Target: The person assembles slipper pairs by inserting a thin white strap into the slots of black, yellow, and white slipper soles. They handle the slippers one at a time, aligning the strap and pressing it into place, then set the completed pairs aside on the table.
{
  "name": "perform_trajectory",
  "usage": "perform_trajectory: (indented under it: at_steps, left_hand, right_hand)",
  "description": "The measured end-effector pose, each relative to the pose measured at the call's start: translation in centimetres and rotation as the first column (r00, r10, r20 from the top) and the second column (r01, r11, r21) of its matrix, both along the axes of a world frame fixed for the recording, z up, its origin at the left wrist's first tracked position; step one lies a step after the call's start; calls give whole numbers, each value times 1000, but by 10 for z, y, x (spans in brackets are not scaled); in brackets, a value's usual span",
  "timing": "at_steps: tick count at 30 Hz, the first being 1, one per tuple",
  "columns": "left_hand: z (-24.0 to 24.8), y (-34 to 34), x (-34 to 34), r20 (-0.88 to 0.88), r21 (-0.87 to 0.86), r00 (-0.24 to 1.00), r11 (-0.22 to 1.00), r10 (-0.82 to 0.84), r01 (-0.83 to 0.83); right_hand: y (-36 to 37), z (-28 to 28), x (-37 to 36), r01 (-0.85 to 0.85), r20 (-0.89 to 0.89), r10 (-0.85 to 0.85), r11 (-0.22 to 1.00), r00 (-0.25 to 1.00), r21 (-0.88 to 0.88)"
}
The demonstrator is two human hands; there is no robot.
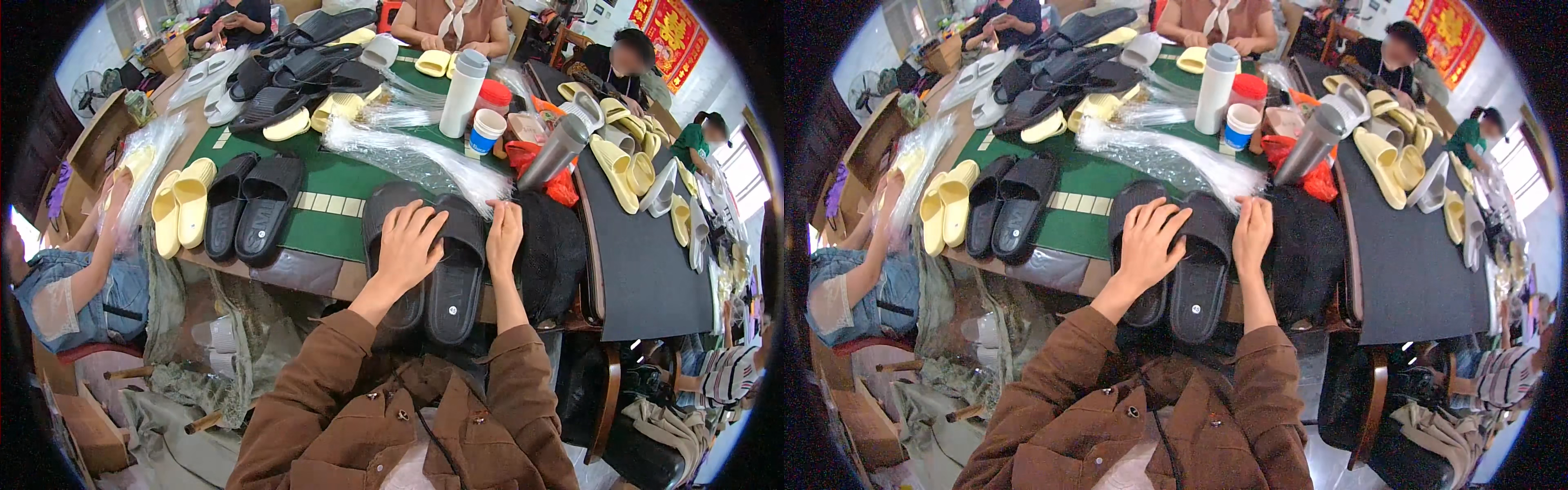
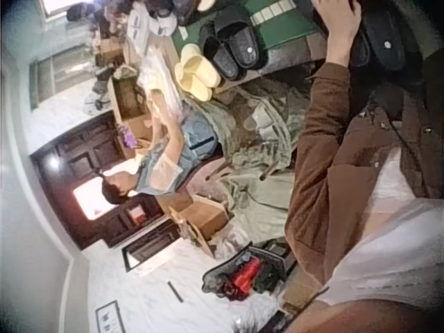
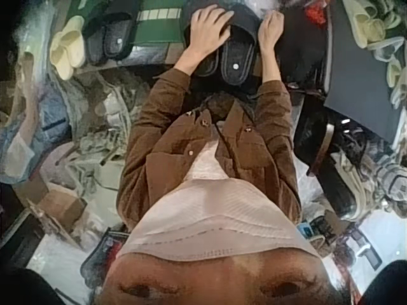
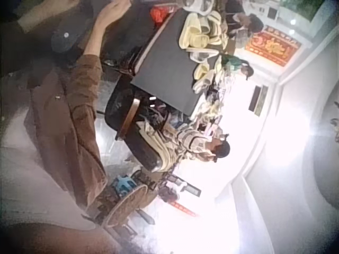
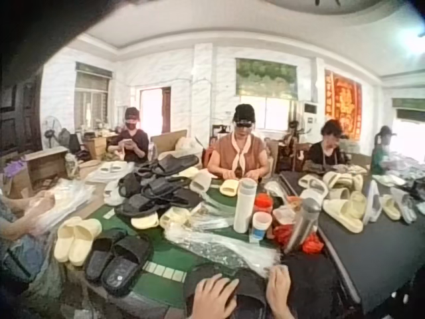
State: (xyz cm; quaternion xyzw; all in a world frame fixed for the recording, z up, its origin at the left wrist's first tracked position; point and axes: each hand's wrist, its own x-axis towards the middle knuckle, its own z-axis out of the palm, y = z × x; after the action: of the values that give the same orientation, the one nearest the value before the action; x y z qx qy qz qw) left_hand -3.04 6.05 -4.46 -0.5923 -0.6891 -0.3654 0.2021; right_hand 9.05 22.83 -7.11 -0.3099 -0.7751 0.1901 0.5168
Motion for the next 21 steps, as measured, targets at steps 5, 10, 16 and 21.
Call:
perform_trajectory:
  at_steps: [5, 10, 16, 21]
  left_hand:
    - [1, -3, 0, 10, -2, 1000, 1000, 1, -1]
    - [-1, -2, -1, 18, 2, 1000, 1000, -1, 1]
    - [1, -2, 0, 28, 6, 1000, 1000, -2, 2]
    - [0, -3, -1, 24, 1, 1000, 1000, 2, -2]
  right_hand:
    - [5, -4, -1, -117, 10, 119, 986, 993, -118]
    - [-6, 8, -2, -100, -16, 99, 989, 995, -106]
    - [1, 6, -1, -162, -8, 162, 984, 987, -74]
    - [-12, 23, -1, -232, -97, 217, 957, 971, -176]
